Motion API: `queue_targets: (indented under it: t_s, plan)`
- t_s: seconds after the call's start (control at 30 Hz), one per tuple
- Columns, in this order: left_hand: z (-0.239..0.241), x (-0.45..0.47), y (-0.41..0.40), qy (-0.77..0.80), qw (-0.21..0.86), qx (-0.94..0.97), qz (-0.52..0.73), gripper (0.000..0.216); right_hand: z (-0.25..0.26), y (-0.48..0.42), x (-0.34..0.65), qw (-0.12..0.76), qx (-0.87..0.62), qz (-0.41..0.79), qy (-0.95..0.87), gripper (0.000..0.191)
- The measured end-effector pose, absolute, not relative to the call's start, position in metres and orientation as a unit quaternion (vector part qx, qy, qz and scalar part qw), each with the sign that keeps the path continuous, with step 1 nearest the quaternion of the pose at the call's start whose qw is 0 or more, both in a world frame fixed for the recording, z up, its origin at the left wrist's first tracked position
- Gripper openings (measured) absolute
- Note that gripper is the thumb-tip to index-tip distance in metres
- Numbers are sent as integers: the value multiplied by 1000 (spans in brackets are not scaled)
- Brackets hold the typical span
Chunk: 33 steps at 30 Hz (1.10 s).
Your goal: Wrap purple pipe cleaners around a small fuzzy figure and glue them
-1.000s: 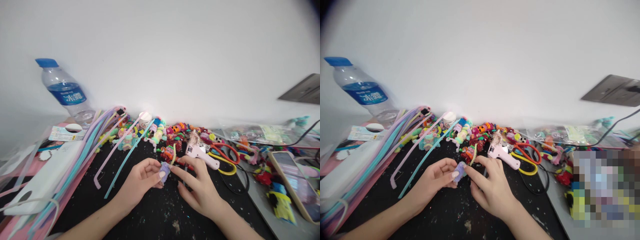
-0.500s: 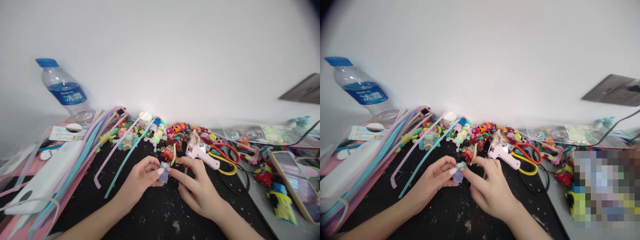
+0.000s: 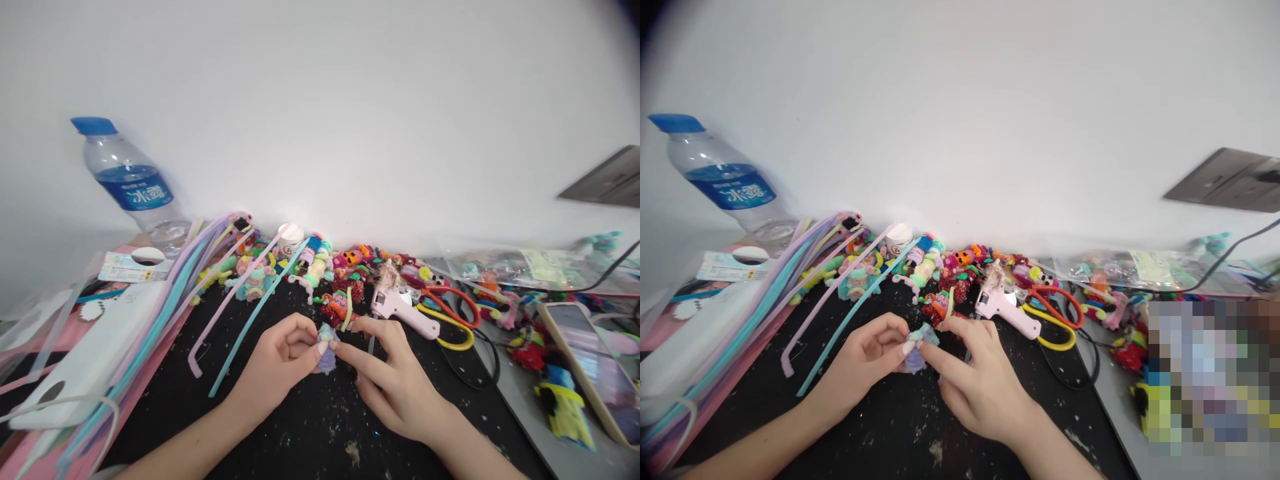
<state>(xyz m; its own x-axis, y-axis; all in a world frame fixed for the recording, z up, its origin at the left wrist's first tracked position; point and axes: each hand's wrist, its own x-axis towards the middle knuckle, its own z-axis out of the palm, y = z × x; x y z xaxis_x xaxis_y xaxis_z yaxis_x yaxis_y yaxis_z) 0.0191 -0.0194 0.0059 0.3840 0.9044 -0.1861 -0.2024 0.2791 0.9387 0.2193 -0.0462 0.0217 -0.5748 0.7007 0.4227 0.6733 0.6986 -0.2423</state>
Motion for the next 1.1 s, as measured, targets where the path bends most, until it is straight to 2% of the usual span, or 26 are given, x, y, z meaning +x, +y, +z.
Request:
queue_targets:
  t_s: [0.27, 0.47, 0.57, 0.7, 0.8, 0.97, 1.1]
  plan:
    - [4, 17, -18, 401, 671, 453, 429, 17, 17, -47, 225, 336, -409, 108, -841, 49]
    - [6, 14, -16, 420, 616, 487, 455, 13, 13, -40, 232, 399, -493, 78, -769, 37]
    - [6, 12, -16, 428, 591, 502, 465, 11, 11, -34, 233, 379, -520, 57, -763, 34]
    - [5, 10, -15, 430, 579, 518, 460, 11, 11, -33, 227, 289, -520, 33, -803, 36]
    - [6, 9, -14, 435, 562, 528, 465, 12, 13, -35, 221, 247, -533, 42, -808, 31]
    - [10, 9, -14, 449, 534, 559, 448, 11, 9, -34, 215, 260, -553, 48, -790, 14]
    - [11, 9, -14, 448, 525, 573, 441, 9, 2, -31, 213, 275, -568, 37, -775, 11]
